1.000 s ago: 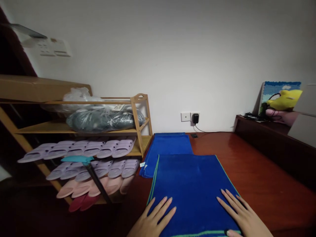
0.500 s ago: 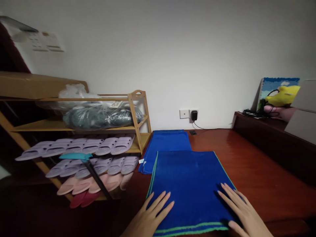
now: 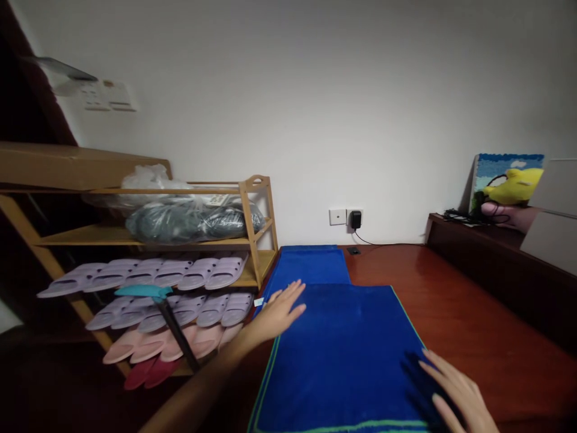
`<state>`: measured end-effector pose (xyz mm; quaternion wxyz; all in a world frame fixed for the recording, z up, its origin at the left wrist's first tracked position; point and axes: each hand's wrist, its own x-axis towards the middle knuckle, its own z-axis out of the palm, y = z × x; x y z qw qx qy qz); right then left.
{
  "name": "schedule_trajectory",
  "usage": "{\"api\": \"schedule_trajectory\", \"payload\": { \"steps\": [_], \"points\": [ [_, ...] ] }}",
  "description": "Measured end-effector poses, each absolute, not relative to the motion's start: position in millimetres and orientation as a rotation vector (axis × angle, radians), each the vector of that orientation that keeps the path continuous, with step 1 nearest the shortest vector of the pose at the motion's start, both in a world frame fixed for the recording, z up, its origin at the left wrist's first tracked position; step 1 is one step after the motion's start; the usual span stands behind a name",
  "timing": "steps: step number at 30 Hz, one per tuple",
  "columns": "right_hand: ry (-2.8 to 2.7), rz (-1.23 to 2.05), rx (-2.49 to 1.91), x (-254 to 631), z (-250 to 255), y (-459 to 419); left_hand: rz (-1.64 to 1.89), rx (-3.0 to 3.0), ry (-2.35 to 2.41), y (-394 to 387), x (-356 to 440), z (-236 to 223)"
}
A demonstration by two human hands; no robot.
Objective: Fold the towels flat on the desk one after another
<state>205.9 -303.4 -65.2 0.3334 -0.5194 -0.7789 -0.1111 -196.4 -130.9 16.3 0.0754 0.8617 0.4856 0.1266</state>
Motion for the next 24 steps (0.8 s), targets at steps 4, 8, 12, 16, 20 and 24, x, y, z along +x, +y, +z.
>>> {"api": "schedule_trajectory", "payload": {
  "steps": [4, 8, 12, 16, 20, 24],
  "points": [
    [-1.962, 0.214, -1.547, 225, -36, -243, 0.512, 2.481, 1.666, -85, -218, 1],
    [-1.96, 0.413, -1.717, 217, -30, -147, 0.613, 2.442, 1.769, -58, -214, -4],
    [-1.891, 0.359, -1.881, 208, -45, -82, 0.71, 2.368, 1.799, -50, -207, -10],
    [-1.864, 0.358, -1.883, 207, -57, -62, 0.773, 2.291, 1.752, -48, -209, -18],
    [-1.806, 0.397, -1.847, 210, -58, -53, 0.88, 2.165, 1.732, -44, -212, -22],
    [-1.694, 0.456, -1.787, 215, -55, -49, 1.025, 2.018, 1.639, -41, -211, -19]
  ]
}}
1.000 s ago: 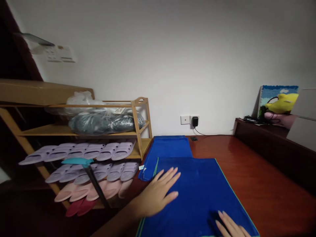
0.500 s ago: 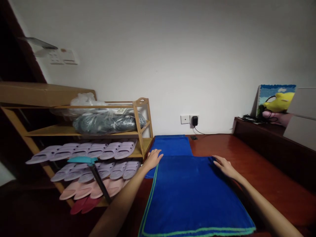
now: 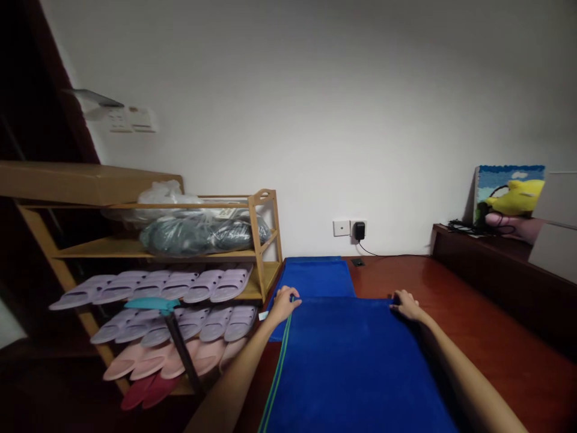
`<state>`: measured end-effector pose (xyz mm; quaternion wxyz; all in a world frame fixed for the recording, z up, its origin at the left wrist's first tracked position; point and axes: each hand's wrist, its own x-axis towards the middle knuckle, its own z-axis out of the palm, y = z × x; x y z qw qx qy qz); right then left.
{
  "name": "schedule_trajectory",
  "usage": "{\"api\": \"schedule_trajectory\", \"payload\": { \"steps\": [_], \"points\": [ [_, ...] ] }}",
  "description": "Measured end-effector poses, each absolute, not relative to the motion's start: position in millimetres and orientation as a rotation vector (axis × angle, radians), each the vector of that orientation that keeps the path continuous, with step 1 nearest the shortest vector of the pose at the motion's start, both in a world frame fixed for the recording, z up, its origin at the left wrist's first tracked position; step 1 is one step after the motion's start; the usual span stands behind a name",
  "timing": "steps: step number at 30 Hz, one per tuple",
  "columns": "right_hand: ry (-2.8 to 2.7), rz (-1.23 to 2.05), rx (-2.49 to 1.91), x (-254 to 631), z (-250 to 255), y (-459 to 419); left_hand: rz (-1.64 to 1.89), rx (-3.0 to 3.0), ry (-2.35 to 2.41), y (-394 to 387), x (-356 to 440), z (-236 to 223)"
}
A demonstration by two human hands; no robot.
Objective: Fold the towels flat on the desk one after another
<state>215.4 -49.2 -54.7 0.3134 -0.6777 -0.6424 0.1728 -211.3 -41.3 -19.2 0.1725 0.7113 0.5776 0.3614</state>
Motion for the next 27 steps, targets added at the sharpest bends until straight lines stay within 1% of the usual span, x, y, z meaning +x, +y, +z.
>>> {"api": "schedule_trajectory", "payload": {
  "steps": [5, 9, 13, 20, 27],
  "points": [
    [-1.582, 0.609, -1.546, 222, -46, -63, 1.13, 1.765, 1.41, -50, -210, -12],
    [-1.436, 0.731, -1.384, 224, -25, -87, 1.181, 1.561, 1.303, -60, -210, -2],
    [-1.369, 0.882, -1.252, 225, -3, -113, 1.248, 1.415, 1.221, -72, -213, 17],
    [-1.209, 1.052, -1.021, 222, 27, -149, 1.342, 1.258, 1.018, -106, -227, 56],
    [-1.163, 0.92, -0.962, 204, 68, -183, 1.511, 1.228, 0.903, -145, -234, 96]
  ]
}}
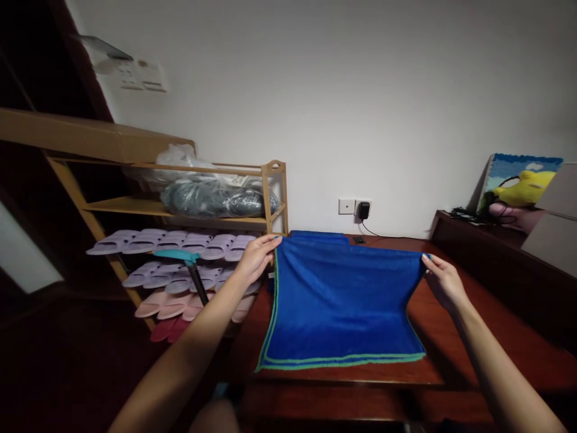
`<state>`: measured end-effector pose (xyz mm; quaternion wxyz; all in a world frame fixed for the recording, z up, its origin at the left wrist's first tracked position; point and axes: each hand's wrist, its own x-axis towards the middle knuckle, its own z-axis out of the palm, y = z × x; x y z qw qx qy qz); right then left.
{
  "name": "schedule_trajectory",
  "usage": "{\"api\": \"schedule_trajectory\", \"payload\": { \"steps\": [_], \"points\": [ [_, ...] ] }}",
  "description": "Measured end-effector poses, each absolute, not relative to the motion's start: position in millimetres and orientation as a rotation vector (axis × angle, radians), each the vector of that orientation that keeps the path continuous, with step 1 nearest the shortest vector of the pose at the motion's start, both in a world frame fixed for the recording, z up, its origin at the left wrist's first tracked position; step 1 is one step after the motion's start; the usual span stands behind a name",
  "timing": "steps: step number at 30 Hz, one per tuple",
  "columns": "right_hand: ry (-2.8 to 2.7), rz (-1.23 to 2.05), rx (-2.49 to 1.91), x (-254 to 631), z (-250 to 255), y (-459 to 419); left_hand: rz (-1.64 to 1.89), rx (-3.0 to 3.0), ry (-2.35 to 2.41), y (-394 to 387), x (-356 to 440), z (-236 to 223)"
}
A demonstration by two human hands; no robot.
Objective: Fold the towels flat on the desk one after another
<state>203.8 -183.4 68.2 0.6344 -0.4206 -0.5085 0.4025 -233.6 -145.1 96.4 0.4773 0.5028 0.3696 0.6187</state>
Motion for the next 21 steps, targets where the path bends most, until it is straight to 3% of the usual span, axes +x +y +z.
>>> {"api": "schedule_trajectory", "payload": {
  "steps": [8, 21],
  "points": [
    [-1.167, 0.783, -0.883, 187, 104, -206, 1.818, 1.386, 1.005, -179, -245, 140],
    [-1.224, 0.711, -0.91, 177, 135, -224, 1.87, 1.381, 0.936, -198, -260, 163]
  ]
}}
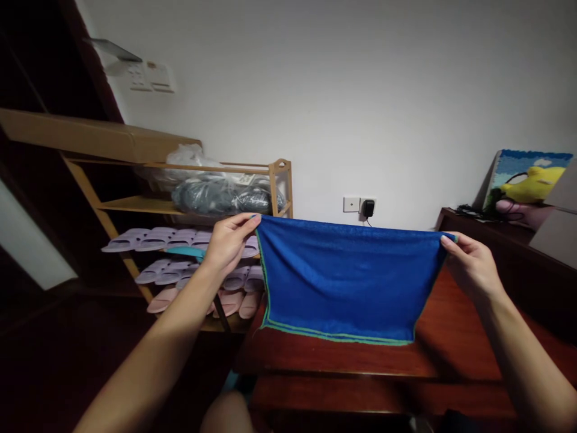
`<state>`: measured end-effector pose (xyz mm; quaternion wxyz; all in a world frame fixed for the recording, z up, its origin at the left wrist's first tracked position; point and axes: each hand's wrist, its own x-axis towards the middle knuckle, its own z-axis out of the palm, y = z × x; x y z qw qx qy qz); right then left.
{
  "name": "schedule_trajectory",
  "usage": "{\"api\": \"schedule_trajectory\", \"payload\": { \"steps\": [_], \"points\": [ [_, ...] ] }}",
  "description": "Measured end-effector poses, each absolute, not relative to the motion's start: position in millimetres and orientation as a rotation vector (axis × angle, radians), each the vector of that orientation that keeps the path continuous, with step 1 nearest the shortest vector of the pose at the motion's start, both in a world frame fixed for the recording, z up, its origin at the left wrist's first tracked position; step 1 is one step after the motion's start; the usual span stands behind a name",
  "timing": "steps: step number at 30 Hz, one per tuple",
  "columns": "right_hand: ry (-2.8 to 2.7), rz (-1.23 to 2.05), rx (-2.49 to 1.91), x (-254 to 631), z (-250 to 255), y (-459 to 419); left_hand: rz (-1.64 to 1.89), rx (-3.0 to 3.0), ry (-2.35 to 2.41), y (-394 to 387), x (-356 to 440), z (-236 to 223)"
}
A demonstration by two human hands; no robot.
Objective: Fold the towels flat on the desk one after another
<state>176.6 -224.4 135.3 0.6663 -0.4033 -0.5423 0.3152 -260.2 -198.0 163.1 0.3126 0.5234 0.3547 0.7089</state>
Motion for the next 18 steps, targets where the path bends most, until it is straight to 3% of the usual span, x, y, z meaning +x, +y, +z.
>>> {"api": "schedule_trajectory", "payload": {
  "steps": [6, 13, 18],
  "points": [
    [-1.226, 0.503, -0.922, 168, 134, -231, 2.112, 1.51, 1.088, -206, -244, 156],
    [-0.878, -0.48, -1.042, 137, 112, -238, 2.593, 1.795, 1.491, -221, -227, 143],
    [-0.833, -0.603, -1.04, 142, 104, -239, 2.616, 1.883, 1.45, -235, -235, 141]
  ]
}}
